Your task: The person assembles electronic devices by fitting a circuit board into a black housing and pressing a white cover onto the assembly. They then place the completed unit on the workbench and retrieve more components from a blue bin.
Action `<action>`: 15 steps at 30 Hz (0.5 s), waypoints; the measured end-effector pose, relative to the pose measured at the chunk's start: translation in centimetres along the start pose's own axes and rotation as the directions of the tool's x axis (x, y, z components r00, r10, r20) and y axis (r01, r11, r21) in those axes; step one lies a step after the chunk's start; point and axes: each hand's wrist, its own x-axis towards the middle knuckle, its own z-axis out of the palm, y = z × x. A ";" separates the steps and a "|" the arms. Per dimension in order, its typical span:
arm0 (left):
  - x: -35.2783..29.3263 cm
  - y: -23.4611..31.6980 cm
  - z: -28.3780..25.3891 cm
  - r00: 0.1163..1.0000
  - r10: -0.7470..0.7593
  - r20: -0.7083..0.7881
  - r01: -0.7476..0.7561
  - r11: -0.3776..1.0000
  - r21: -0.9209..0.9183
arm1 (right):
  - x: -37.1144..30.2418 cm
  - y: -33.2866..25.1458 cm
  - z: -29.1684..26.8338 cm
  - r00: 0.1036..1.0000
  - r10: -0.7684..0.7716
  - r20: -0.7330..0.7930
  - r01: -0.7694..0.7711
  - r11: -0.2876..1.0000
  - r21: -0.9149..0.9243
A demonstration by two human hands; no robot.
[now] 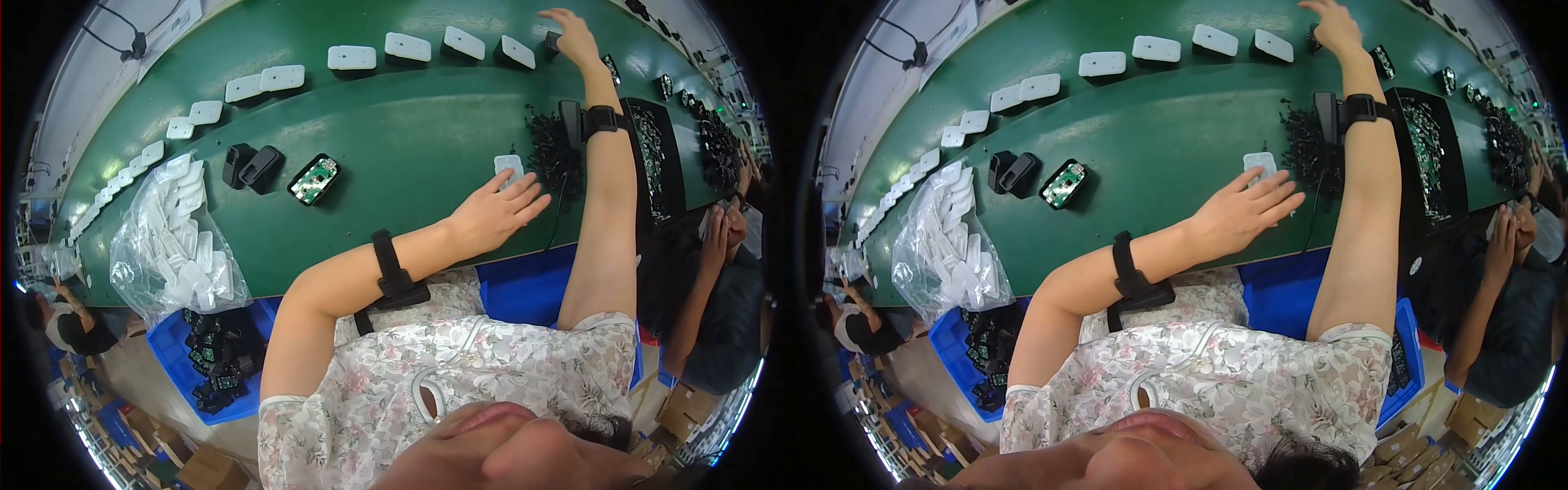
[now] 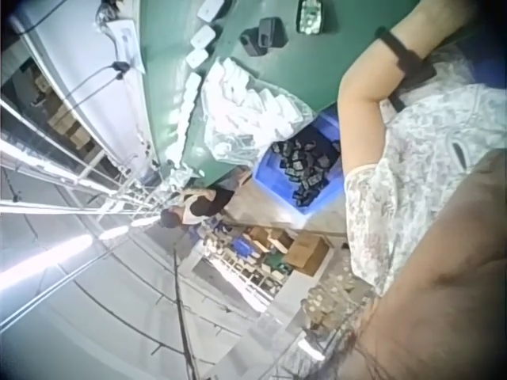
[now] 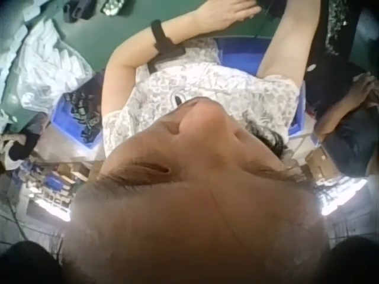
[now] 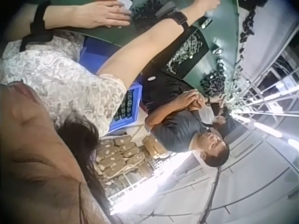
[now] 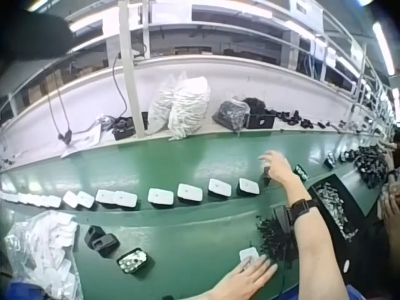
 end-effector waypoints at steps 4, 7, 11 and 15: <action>-1.6 -0.9 -0.2 1.000 -0.027 0.016 0.028 0.995 -0.095 | -1.7 -1.3 0.3 0.950 0.072 0.305 -0.036 0.992 -0.121; -3.2 -1.5 -3.0 0.998 -0.037 0.054 0.040 0.997 -0.061 | -2.7 -2.9 -2.7 0.927 0.171 0.334 -0.112 0.975 -0.190; -5.8 -1.8 -6.1 0.976 -0.209 -0.064 0.205 0.977 -0.065 | -5.8 0.5 -2.4 0.981 0.191 0.013 -0.189 0.977 -0.096; -3.8 -1.5 -5.5 0.879 -0.474 -0.050 0.476 0.876 0.076 | -8.4 -9.3 -6.9 0.957 0.266 0.115 -0.288 0.817 0.500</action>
